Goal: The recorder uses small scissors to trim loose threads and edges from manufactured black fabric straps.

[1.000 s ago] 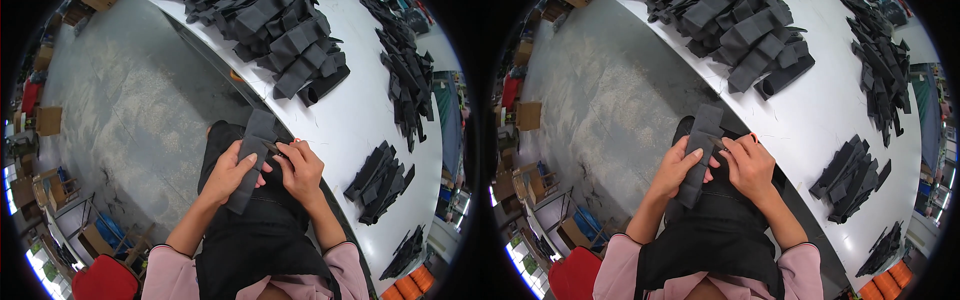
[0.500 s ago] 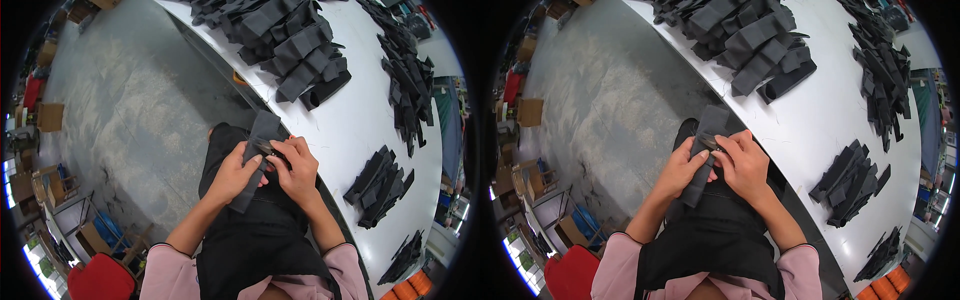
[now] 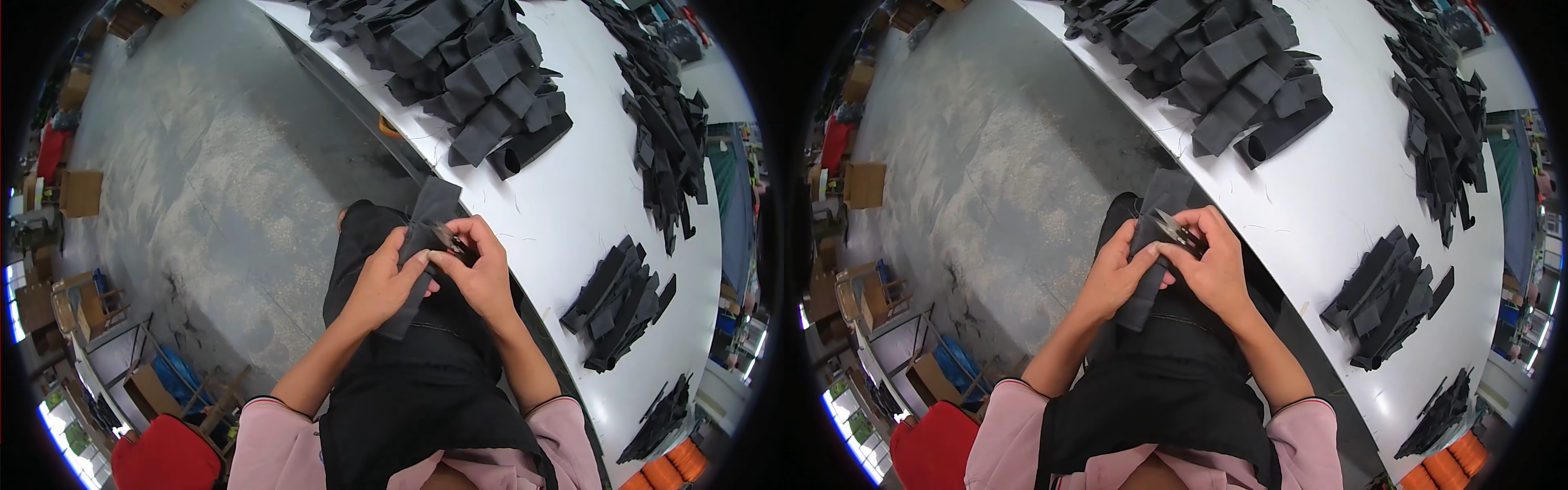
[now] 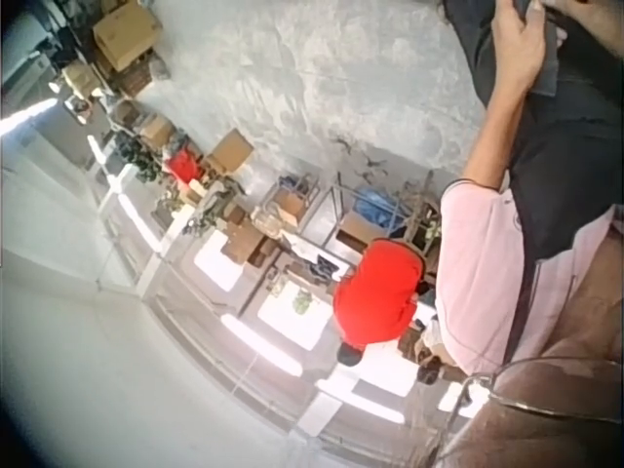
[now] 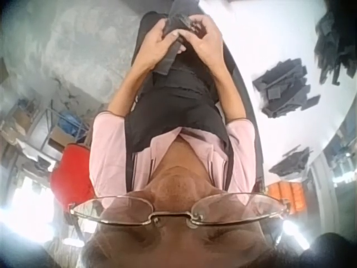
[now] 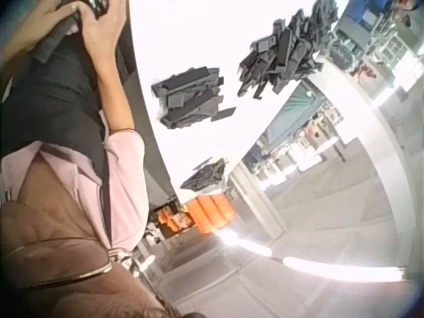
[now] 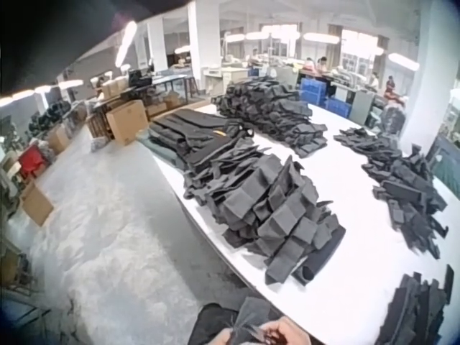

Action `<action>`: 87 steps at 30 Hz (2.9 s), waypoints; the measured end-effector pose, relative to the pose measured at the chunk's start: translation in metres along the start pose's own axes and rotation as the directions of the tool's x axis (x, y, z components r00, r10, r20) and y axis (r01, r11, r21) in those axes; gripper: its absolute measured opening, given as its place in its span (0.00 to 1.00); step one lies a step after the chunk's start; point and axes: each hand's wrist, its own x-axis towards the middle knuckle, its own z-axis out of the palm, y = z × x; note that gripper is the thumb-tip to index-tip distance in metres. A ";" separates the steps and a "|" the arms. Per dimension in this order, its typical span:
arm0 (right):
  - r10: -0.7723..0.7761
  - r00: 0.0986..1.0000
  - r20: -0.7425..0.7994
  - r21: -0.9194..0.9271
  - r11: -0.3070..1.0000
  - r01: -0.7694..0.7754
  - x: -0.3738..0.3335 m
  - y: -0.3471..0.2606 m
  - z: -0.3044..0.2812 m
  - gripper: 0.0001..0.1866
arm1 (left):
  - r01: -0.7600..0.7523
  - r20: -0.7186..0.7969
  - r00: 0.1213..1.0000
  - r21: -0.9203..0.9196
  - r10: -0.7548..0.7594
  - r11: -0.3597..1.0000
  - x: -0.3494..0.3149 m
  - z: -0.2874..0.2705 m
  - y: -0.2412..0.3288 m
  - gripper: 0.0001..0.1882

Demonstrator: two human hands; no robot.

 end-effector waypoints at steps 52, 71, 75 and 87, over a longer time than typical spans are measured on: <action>-0.199 0.980 -0.013 -0.313 0.932 0.185 -0.030 -0.008 -0.027 0.11 | 0.040 0.071 0.997 -0.340 -0.017 0.940 -0.004 -0.009 -0.003 0.22; -0.347 0.936 0.051 -0.476 0.816 0.328 -0.028 -0.011 -0.011 0.13 | 0.041 0.058 0.998 -0.420 -0.019 0.906 -0.001 -0.001 -0.007 0.19; -0.280 0.959 0.035 -0.401 0.876 0.270 -0.038 -0.011 -0.020 0.12 | 0.036 0.036 0.999 -0.386 -0.024 0.922 0.002 -0.001 -0.010 0.19; -0.324 0.946 0.001 -0.470 0.835 0.286 -0.035 -0.018 -0.021 0.11 | 0.014 0.025 1.000 -0.291 -0.007 0.956 -0.001 0.000 -0.006 0.18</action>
